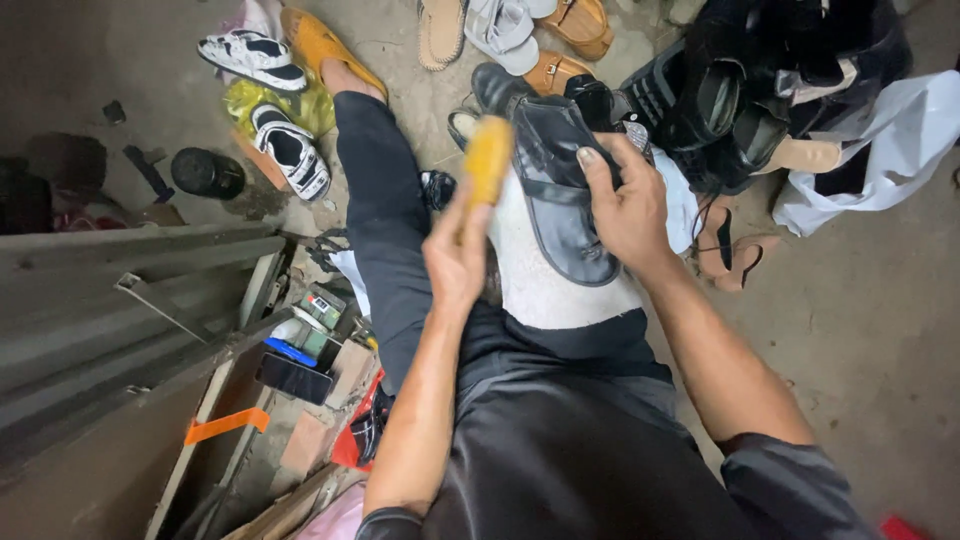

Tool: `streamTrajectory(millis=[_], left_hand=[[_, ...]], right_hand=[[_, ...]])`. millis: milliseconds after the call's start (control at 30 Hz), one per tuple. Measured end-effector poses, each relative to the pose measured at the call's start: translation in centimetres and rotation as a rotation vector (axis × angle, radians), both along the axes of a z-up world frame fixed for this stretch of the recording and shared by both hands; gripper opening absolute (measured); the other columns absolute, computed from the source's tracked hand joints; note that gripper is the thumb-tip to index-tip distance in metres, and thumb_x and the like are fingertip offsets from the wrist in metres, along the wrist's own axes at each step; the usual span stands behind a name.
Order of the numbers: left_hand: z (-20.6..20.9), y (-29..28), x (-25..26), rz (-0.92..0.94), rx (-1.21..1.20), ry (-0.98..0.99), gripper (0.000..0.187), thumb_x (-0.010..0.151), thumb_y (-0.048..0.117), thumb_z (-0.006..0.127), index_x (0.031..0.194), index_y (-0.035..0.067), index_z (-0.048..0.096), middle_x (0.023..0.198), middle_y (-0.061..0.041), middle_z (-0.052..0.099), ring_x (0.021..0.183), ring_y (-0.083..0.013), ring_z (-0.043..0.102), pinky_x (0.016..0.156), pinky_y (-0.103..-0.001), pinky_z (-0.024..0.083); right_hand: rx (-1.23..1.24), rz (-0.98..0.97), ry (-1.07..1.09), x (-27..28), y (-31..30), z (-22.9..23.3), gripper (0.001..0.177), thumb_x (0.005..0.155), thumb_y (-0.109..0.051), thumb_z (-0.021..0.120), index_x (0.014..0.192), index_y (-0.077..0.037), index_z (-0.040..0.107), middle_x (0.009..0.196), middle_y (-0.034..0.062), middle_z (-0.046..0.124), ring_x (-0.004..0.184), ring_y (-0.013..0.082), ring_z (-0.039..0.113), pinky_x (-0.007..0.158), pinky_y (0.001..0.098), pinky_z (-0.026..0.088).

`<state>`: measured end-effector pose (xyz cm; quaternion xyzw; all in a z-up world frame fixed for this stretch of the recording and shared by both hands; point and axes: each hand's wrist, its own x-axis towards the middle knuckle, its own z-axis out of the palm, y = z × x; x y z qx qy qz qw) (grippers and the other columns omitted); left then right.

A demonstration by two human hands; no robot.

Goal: The person sits on the floor and cleans a black shoe using a wooden mallet and a brush. They repeatedly strike the shoe with the mallet, then brush the surface, and finally place the shoe aside.

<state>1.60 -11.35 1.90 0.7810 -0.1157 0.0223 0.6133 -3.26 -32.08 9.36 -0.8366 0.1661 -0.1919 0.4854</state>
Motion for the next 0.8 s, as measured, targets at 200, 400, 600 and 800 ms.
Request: streamTrajectory(millis=[200,400,600,800], left_hand=[[1.6,-0.7,-1.4,-0.121,0.139,-0.213,0.009,0.093,0.022,0.079,0.099,0.015,0.081,0.083,-0.007,0.074,0.077,-0.0295,0.072,0.071,-0.036,0.057],[3.3,-2.4,-1.0,-0.124,0.184,-0.157,0.043,0.099,0.028,0.073,0.140,0.029,0.064,0.096,-0.010,0.075,0.092,-0.0318,0.075,0.076,-0.041,0.058],[5.7,-3.2,0.3,-0.090,0.051,-0.080,0.037,0.100,0.031,0.073,0.136,0.026,0.068,0.097,-0.016,0.077,0.090,-0.0333,0.077,0.076,-0.040,0.059],[3.4,-2.9,3.1,-0.098,0.090,-0.149,0.038,0.100,0.026,0.072,0.138,0.024,0.066,0.096,-0.018,0.076,0.093,-0.0367,0.076,0.075,-0.045,0.058]], right_hand=[[-0.004,0.005,-0.073,0.0,0.9,-0.3,0.020,0.112,-0.016,0.057,0.117,0.000,0.068,0.096,0.0266,0.071,0.098,0.0470,0.069,0.084,0.0530,0.053],[-0.048,0.014,-0.049,0.0,1.1,-1.4,0.018,0.112,-0.017,0.058,0.116,-0.003,0.068,0.098,0.0216,0.072,0.101,0.0414,0.070,0.086,0.0502,0.053],[-0.167,0.052,-0.094,-0.1,0.6,-1.1,0.017,0.113,-0.016,0.057,0.112,-0.003,0.069,0.093,0.0185,0.069,0.093,0.0451,0.068,0.081,0.0496,0.054],[-0.170,0.072,-0.118,0.1,0.6,-0.5,0.019,0.114,-0.016,0.055,0.110,-0.003,0.069,0.089,0.0146,0.067,0.090,0.0418,0.069,0.078,0.0475,0.053]])
